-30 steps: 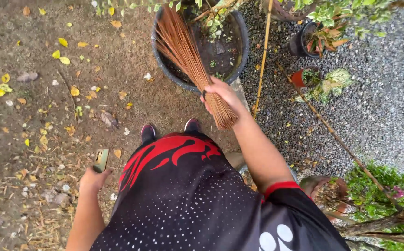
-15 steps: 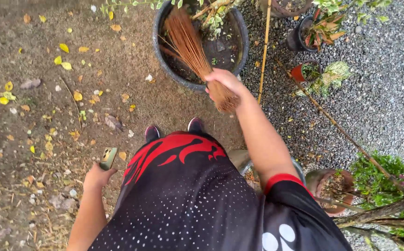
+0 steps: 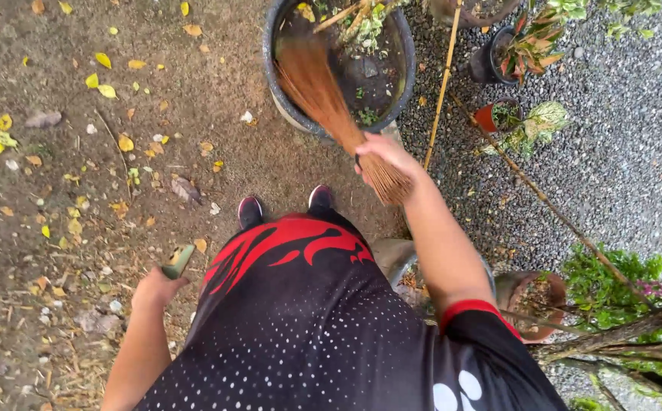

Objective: Sweeping dry leaves and debris from a garden path using a traditional stick broom while walking.

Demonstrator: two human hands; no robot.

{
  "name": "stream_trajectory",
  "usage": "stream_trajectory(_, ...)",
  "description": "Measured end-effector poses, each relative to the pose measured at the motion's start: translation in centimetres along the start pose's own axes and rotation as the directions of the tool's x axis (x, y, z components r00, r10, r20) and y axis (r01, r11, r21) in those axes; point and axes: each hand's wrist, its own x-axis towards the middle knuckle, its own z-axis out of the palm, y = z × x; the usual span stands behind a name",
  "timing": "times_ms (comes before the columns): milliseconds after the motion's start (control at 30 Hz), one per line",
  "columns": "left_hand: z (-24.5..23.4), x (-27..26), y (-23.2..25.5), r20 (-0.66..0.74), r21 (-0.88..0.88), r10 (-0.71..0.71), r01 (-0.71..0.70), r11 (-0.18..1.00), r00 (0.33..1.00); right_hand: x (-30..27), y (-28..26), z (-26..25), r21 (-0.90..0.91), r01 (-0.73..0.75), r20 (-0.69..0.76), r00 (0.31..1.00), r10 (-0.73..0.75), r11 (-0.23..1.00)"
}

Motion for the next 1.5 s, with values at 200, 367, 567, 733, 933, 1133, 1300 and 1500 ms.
stream_trajectory(200,-0.1,4.0,-2.7,-0.045,-0.044,0.017,-0.019,0.999,0.999,-14.8,-3.4,0.9,0.094,0.010,-0.095,0.995,-0.001,0.996)
stream_trajectory(367,-1.0,5.0,-3.0,-0.085,-0.045,0.035,-0.039,0.998,0.996,-14.8,-6.2,3.0,0.107,0.138,-0.157,0.980,-0.120,0.985)
stream_trajectory(567,-1.9,4.0,-2.3,-0.096,-0.001,0.054,-0.055,0.999,0.994,6.2,-3.1,0.5,0.220,0.146,-0.336,0.940,-0.065,0.965)
stream_trajectory(733,-2.0,2.4,-2.2,-0.097,-0.017,0.040,-0.042,0.999,0.994,6.8,-2.1,0.3,0.096,0.063,-0.167,0.985,-0.046,0.993)
stream_trajectory(933,1.1,2.4,-4.7,-0.001,-0.114,-0.024,0.024,0.993,1.000,-11.3,-2.8,-3.3,-0.049,0.050,-0.071,0.996,-0.053,0.998)
stream_trajectory(1133,3.1,3.8,-6.5,0.049,-0.035,-0.057,0.059,0.998,0.997,-20.2,1.2,-3.7,0.016,0.146,-0.107,0.984,-0.144,0.989)
stream_trajectory(1300,-0.6,3.0,-3.0,-0.015,0.006,0.029,-0.029,1.000,0.999,-12.3,2.3,0.5,0.143,-0.020,-0.344,0.937,0.068,0.990)
stream_trajectory(1500,-6.7,3.3,2.2,-0.117,0.056,0.130,-0.124,0.991,0.985,-11.2,0.1,6.7,0.181,-0.244,-0.374,0.879,0.296,0.953)
